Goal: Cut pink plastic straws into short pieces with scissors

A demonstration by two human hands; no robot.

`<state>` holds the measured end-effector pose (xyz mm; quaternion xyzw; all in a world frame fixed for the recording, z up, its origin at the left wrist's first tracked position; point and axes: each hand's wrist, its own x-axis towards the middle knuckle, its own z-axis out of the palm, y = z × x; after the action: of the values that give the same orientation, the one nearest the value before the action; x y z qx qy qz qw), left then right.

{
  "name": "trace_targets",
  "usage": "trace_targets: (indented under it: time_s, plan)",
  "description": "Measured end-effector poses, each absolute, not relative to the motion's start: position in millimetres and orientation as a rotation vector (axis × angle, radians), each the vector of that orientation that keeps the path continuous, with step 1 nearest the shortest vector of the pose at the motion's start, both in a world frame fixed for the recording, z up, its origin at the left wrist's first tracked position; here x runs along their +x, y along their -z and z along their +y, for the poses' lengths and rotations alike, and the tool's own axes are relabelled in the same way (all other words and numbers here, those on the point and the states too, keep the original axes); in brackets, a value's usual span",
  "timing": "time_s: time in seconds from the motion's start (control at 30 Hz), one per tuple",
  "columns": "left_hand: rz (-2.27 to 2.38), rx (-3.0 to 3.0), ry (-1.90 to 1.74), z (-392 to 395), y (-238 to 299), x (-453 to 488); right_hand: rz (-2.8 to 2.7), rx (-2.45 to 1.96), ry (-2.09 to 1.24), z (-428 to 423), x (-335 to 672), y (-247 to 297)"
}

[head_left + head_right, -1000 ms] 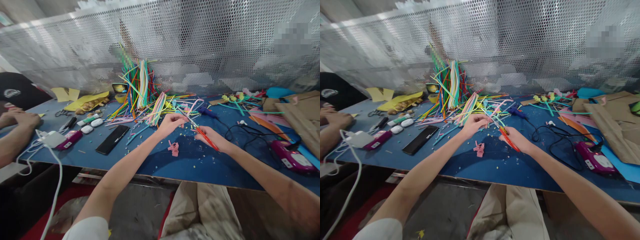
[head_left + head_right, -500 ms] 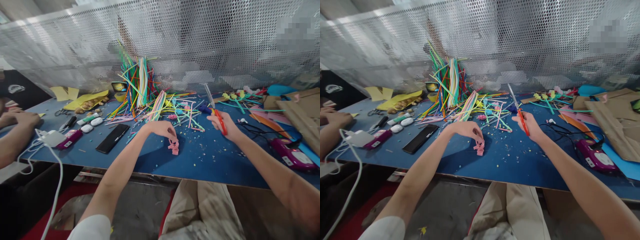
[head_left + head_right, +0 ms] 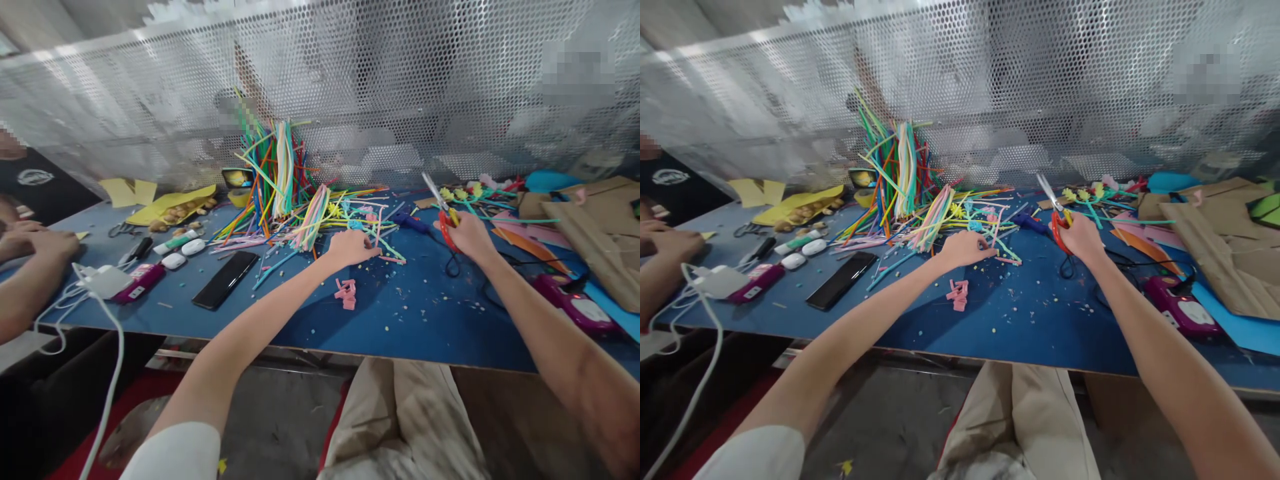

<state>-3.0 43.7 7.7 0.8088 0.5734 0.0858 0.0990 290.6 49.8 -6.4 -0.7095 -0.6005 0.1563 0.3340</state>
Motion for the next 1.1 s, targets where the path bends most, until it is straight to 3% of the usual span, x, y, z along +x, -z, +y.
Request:
trace_targets:
  time_s: [0.1, 0.33, 0.5, 0.57, 0.67, 0.8, 1.1]
  plan:
    - [1.621, 2.357, -0.235, 53.3, -5.6, -0.4, -1.748, -2.138, 0.013, 54.4, 305.1, 3.4]
    - [1.318, 2.326, -0.616, 54.0, -25.9, -27.2, -1.892, -2.347, 0.035, 70.6, 340.3, 12.9]
    - [1.212, 2.274, -0.909, 41.2, -28.8, -31.0, -1.895, -2.045, 0.119, 65.3, 328.1, 13.1]
    - [1.188, 2.263, -0.93, 36.6, -24.5, -29.5, -1.892, -1.718, 0.02, 55.0, 306.5, 10.0]
    - [1.121, 2.271, -0.897, 30.6, -15.8, -28.1, -1.923, -1.236, -0.524, 33.8, 261.6, 8.9]
    - [0.938, 2.43, -0.708, 23.2, -8.3, -27.6, -1.844, -0.991, -0.979, 6.7, 208.5, 15.5]
    - [0.906, 2.6, -0.145, 26.5, -27.9, -55.3, -1.982, -0.998, -0.738, -1.7, 209.3, 11.7]
